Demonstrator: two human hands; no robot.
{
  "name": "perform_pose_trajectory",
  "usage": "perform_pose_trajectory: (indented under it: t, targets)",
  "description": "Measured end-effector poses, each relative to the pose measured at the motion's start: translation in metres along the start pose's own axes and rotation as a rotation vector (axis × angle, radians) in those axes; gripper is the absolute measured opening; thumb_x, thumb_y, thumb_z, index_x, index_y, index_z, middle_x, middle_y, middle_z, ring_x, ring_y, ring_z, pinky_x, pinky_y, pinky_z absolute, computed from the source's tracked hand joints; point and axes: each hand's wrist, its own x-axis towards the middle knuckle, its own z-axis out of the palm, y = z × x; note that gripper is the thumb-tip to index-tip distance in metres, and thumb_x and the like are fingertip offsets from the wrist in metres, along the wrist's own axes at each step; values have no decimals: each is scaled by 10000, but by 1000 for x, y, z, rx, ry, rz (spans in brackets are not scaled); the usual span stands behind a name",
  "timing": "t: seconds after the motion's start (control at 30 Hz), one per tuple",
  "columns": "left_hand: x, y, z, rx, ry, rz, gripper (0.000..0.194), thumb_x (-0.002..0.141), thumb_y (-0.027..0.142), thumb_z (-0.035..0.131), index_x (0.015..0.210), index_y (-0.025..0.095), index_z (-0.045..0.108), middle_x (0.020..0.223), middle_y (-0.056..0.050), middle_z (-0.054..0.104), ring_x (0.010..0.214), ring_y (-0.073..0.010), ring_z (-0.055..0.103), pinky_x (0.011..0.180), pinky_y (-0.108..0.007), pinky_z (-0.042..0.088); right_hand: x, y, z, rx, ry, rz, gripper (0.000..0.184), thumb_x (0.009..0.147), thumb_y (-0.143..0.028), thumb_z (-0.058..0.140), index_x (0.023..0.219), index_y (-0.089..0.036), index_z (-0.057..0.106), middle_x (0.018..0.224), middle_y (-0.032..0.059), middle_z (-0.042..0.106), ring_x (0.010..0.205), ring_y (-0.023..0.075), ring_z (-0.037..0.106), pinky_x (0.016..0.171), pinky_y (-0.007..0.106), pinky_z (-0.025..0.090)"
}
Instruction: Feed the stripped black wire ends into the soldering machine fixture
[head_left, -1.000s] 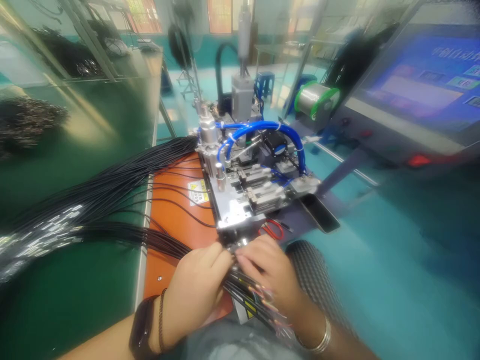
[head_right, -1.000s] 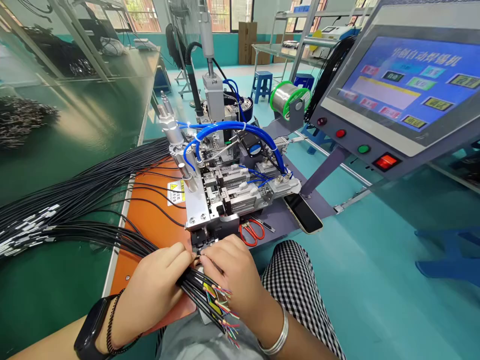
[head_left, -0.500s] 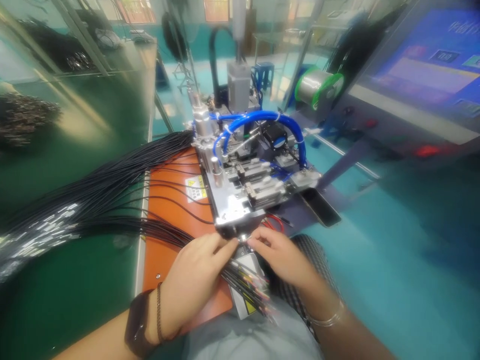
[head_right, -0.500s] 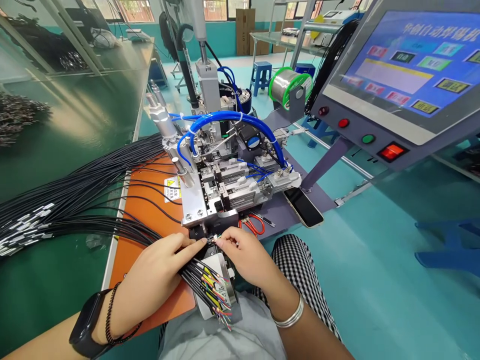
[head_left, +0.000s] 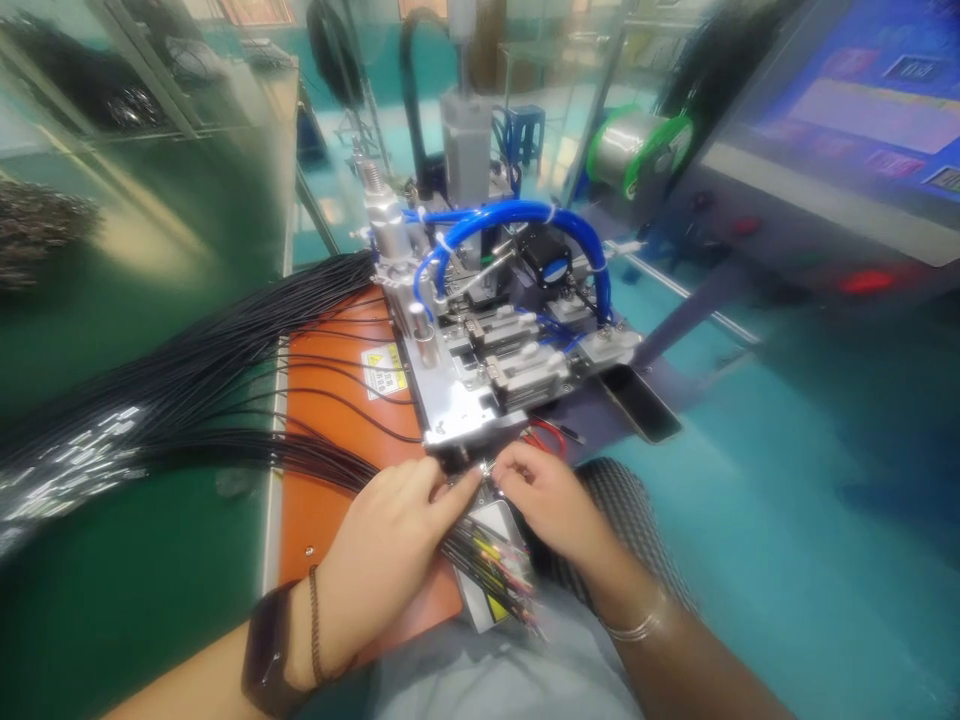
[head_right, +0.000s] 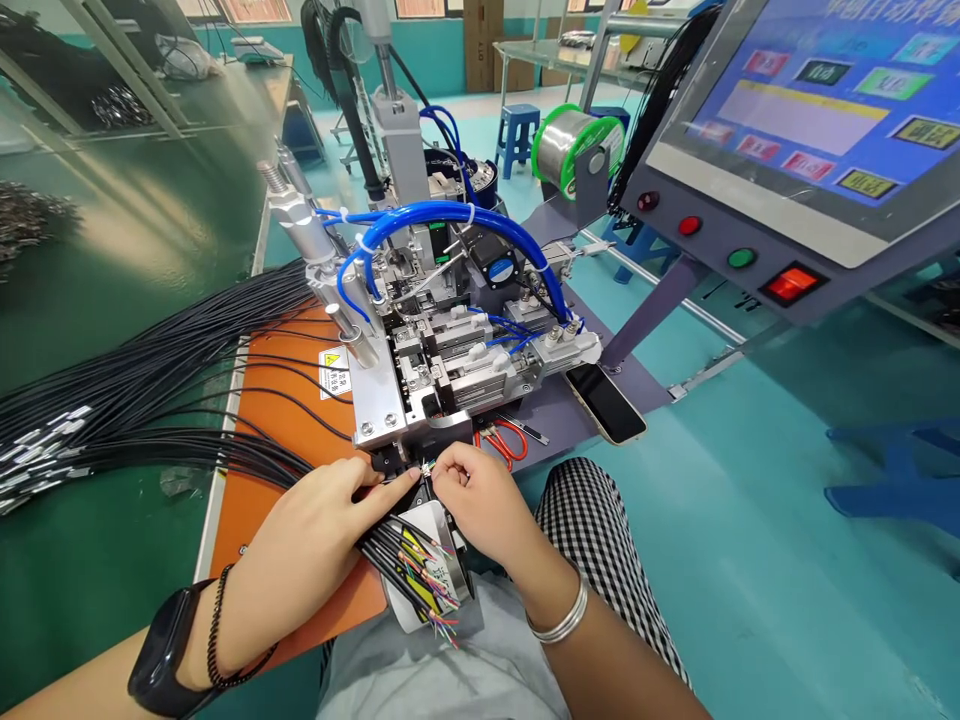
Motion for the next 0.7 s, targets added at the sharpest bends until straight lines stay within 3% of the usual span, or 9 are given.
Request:
perform_pose_trajectory:
  t: [0.23,0.47,0.7]
  targets:
    - [2,1,0,22,-39,-4,463,909,120,392,1348,266,404,880,-54,434,765,-200,428,653,-355,423,6,8,5,57,22,12,76,757,-181,499,684,-172,517,653,-28,492,625,126,461,597,241,361]
    - [3,5,-2,90,-77,-17,464,903,117,385,1340,273,415,874,-55,429,735,-201,409,637,-349,419,4,9,7,201,66,-32,72,800,-250,527,815,-185,553,766,-14,529,735,141,513,654,241,400]
    - [6,13,-8,112,-115,-47,507,867,67,402,1335,260,410,888,-57,430,753,-207,424,659,-356,433,6,10,8,149,71,-19,100,814,-258,525,755,-184,557,724,-16,534,701,144,507,638,247,397]
